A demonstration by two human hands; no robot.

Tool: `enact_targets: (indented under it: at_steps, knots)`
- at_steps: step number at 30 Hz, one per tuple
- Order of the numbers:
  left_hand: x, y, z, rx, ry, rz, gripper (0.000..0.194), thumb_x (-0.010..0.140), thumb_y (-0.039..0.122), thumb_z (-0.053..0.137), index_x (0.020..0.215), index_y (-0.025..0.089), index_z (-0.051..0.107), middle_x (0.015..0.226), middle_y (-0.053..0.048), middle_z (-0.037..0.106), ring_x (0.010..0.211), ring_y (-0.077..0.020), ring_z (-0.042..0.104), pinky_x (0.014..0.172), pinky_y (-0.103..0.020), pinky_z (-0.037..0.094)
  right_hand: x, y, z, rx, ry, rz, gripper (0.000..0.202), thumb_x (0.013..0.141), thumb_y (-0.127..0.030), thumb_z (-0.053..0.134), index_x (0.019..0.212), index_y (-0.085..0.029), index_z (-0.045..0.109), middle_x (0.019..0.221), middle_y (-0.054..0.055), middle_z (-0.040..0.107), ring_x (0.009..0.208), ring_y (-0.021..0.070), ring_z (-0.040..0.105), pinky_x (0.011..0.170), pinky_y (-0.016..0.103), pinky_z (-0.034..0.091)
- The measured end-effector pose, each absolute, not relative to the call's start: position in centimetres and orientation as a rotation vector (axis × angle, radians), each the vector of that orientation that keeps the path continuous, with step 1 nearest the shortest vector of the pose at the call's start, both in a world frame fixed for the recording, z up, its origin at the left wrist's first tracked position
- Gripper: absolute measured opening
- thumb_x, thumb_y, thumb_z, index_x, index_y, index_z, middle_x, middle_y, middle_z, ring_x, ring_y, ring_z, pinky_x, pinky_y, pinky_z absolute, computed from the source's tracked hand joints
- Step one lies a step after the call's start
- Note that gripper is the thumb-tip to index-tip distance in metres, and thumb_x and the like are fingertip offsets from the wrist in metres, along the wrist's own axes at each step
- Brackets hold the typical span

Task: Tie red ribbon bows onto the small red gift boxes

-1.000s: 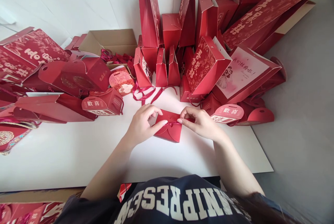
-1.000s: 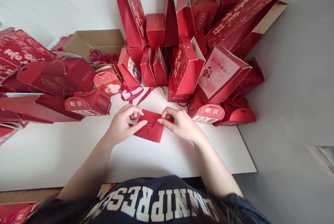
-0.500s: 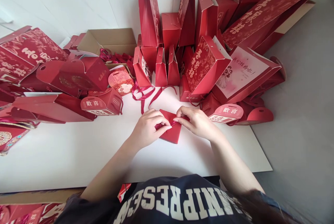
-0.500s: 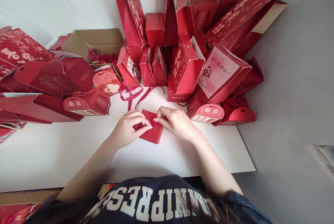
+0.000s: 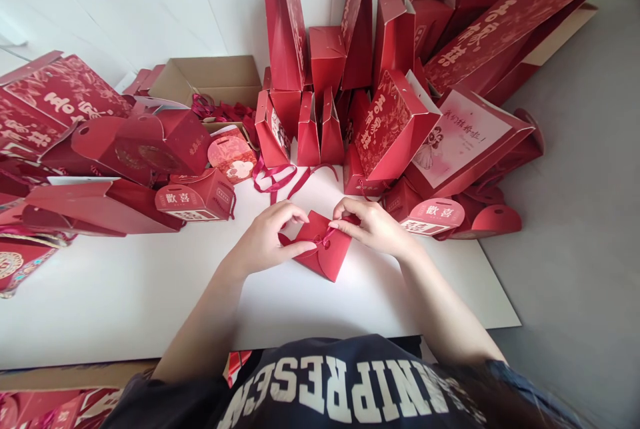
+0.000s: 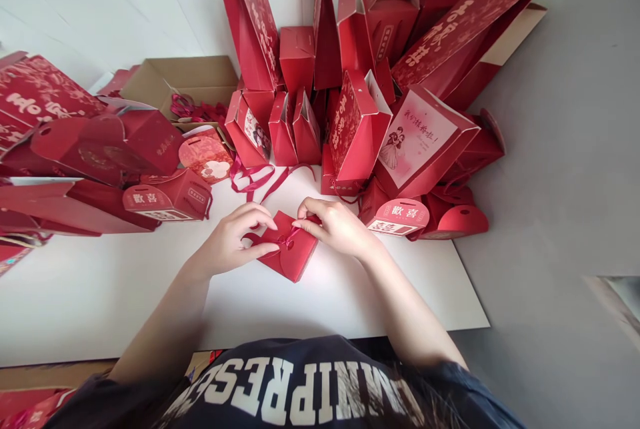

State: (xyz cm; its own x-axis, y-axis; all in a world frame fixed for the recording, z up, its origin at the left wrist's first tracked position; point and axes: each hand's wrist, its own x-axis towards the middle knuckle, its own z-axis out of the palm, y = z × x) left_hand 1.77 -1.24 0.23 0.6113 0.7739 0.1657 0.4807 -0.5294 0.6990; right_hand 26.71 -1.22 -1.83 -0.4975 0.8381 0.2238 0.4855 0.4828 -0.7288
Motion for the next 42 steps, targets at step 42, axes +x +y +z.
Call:
enact_targets:
  at_steps: [42]
  knots:
    - [1.3, -1.9, 1.4, 2.062, 1.011, 0.314, 0.017, 0.094, 0.031, 0.05, 0.081, 0.02, 0.048, 0.083, 0.001, 0.055, 0.073, -0.0132, 0.052, 0.071, -0.027, 0.043, 27.8, -2.4, -1.7, -0.889, -2.126, 0.924, 0.008, 0.092, -0.027, 0.065, 0.092, -0.02, 0.068, 0.088, 0.005, 0.061, 0.08, 0.0166, 0.058, 0.069, 0.03, 0.047]
